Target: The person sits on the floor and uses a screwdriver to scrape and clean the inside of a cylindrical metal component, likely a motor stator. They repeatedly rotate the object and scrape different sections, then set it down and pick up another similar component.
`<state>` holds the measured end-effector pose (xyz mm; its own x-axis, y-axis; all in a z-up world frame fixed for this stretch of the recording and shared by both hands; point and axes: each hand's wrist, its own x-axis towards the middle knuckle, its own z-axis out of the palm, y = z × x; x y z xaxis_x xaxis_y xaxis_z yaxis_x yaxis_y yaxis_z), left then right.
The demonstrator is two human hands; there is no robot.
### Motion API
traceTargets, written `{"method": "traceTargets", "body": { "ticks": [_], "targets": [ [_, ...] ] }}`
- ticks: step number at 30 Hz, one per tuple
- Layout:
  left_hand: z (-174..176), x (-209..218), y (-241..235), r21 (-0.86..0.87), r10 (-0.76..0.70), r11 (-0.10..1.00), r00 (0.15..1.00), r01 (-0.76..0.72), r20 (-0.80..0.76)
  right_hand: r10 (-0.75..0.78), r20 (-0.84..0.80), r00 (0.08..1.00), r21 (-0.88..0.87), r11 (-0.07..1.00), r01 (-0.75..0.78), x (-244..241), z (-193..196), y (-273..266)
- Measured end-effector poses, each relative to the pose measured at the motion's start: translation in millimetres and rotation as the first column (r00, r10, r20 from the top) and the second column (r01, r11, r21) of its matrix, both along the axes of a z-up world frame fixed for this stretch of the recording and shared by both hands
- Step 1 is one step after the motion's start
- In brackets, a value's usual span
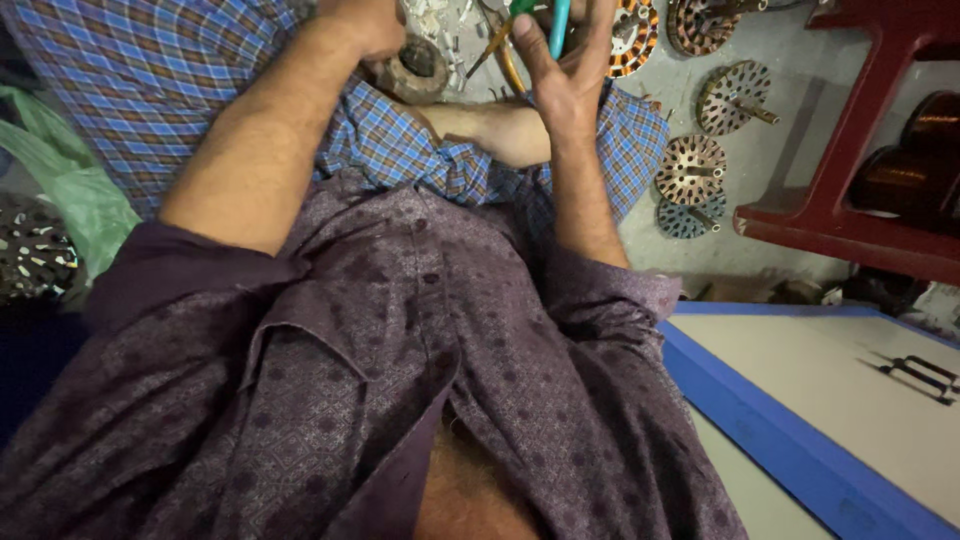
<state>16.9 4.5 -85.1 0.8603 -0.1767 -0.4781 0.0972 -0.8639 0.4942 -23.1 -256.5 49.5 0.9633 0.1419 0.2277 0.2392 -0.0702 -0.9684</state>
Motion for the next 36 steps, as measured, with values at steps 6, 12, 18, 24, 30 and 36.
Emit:
{"method": "traceTargets", "body": {
  "ticks": [6,12,18,24,30,36],
  "targets": [
    [-4,4,-3,-0.048,-0.104,0.993,0.994,0.106,0.042,0.015,0.021,1.000,0.014,1.000,-0.016,-2,0,6],
    [45,-1,-7,0.000,-0.041,0.999,0.994,0.041,-0.098,-0.012,0.028,1.000,-0.022,1.000,0.013,2,1,6],
    [34,-1,-7,0.007,-0.058,0.998,0.996,0.058,-0.071,-0.036,0.010,0.999,-0.011,0.999,0.036,0,-1,11],
    [-9,7,-9,0.053,-0.072,0.996,0.994,0.076,-0.086,-0.062,0.038,0.997,-0.091,0.994,0.065,-1,5,14],
    [-10,5,-11,-0.041,0.054,0.997,0.962,-0.067,-0.266,-0.076,0.114,0.991,-0.116,0.989,0.089,6,-3,17],
    [-6,3,-7,0.028,-0.020,0.999,1.000,0.019,0.022,-0.079,0.219,0.973,-0.236,0.963,0.131,11,-15,18]
  ]
}}
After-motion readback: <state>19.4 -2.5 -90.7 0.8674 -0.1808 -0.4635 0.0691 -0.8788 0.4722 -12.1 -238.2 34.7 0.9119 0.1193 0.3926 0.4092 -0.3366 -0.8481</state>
